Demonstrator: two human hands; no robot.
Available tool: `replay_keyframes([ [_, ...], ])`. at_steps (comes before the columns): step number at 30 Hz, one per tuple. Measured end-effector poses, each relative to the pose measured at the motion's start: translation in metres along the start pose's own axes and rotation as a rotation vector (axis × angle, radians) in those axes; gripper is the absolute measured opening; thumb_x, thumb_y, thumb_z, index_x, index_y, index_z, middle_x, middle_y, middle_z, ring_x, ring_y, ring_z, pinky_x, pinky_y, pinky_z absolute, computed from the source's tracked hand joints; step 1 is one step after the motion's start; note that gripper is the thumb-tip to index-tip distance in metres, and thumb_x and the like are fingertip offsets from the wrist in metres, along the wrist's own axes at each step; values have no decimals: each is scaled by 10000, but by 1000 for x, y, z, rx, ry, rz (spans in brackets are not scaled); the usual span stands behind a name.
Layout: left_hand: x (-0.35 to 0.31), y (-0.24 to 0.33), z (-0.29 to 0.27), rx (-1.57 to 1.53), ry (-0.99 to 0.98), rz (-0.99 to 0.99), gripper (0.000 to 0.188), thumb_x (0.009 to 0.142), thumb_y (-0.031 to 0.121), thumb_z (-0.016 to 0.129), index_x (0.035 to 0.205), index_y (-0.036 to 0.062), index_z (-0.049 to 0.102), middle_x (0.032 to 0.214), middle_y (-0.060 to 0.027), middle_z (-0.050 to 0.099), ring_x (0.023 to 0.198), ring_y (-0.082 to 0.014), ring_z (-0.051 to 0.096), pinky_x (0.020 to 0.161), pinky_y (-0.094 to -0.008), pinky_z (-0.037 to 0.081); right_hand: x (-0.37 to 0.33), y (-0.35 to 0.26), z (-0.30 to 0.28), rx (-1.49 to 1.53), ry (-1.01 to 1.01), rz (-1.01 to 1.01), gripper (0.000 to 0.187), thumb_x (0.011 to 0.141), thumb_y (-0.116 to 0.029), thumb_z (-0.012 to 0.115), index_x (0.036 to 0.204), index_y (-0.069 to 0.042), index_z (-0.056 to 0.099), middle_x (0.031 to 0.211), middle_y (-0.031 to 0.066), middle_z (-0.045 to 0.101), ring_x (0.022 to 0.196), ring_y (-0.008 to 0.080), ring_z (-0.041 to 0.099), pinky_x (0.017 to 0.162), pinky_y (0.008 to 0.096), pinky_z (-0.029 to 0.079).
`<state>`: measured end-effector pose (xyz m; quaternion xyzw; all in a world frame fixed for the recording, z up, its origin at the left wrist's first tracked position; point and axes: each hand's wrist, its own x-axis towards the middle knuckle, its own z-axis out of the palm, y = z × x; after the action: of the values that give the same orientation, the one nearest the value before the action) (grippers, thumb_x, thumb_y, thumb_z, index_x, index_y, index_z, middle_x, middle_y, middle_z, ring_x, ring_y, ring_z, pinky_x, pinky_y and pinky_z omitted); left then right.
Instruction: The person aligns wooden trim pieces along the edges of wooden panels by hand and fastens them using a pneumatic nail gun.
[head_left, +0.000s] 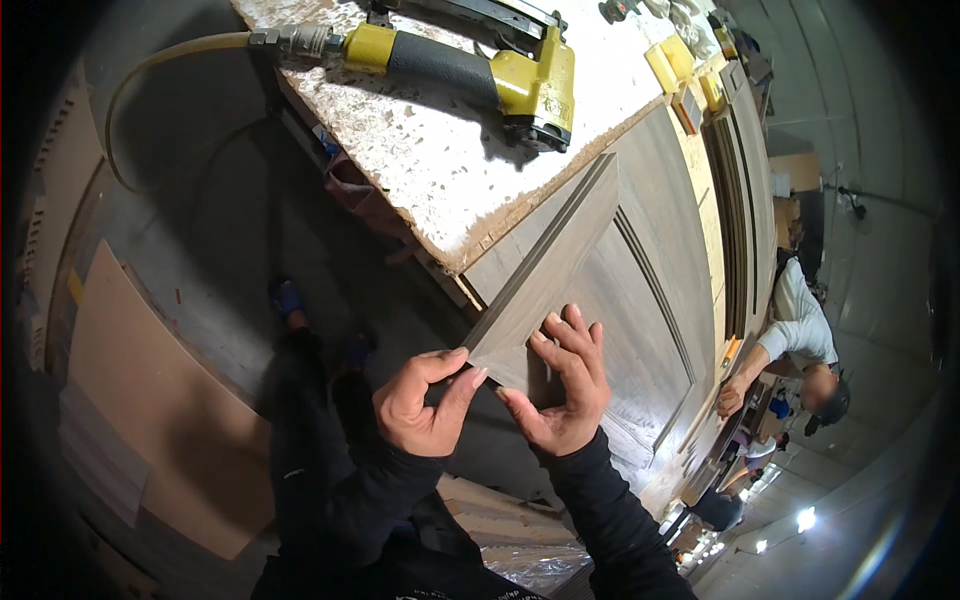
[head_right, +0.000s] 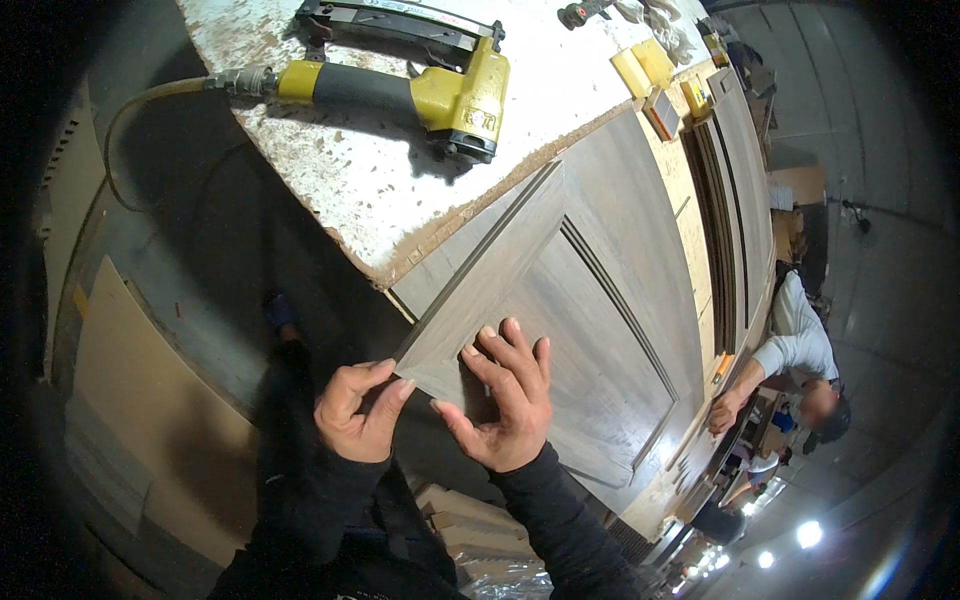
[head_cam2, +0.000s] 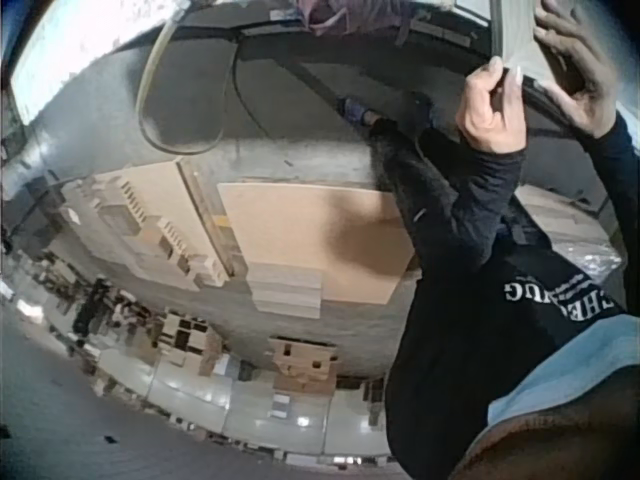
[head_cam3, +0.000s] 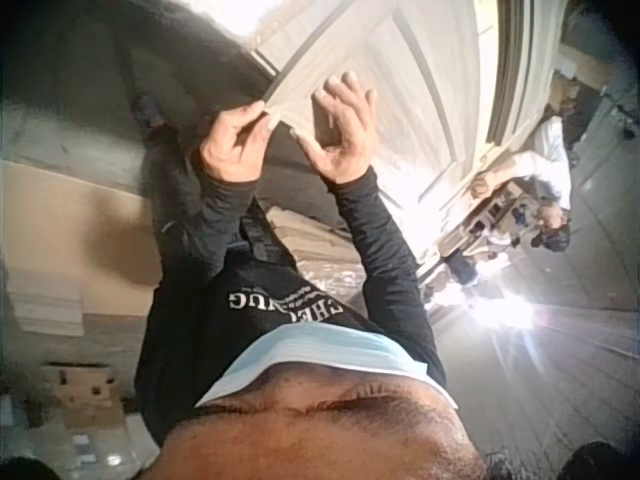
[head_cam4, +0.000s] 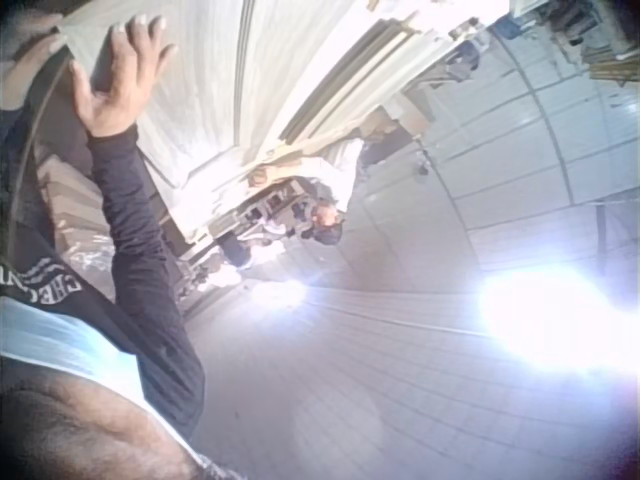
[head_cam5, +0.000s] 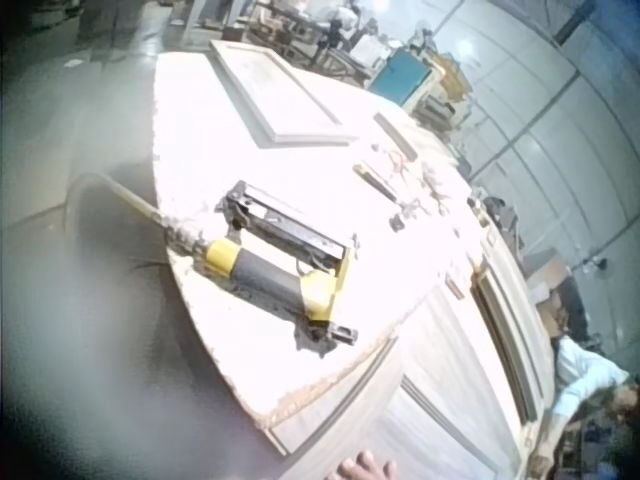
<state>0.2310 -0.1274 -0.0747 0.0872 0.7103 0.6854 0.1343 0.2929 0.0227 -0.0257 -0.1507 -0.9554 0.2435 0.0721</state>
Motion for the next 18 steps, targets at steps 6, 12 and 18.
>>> replay_keyframes([
  [6, 6, 1, -2, -41, -38, -2, 177, 766, 16, 718, 902, 13, 604, 876, -132, 659, 798, -184, 640, 732, -275, 494, 3, 0, -7, -11, -24, -1, 554, 662, -340, 778, 1133, -100, 613, 1268, 135, 515, 1275, 347, 405, 1065, 548, 183],
  [12, 16, -1, -11, -19, -81, 60, 142, 766, 10, 710, 849, 16, 595, 830, -135, 666, 753, -207, 656, 697, -280, 506, 24, -4, -17, -119, -193, -6, 586, 681, -435, 722, 1190, -171, 599, 1384, 154, 400, 1356, 372, 249, 1075, 549, 108],
  [18, 31, 7, -20, 144, -156, 200, 155, 713, 5, 724, 805, 14, 599, 778, -140, 650, 715, -270, 649, 649, -315, 508, 26, 6, -11, -58, -193, -81, 567, 705, -466, 673, 1194, -189, 598, 1437, 140, 357, 1385, 372, 182, 1088, 538, 35],
])
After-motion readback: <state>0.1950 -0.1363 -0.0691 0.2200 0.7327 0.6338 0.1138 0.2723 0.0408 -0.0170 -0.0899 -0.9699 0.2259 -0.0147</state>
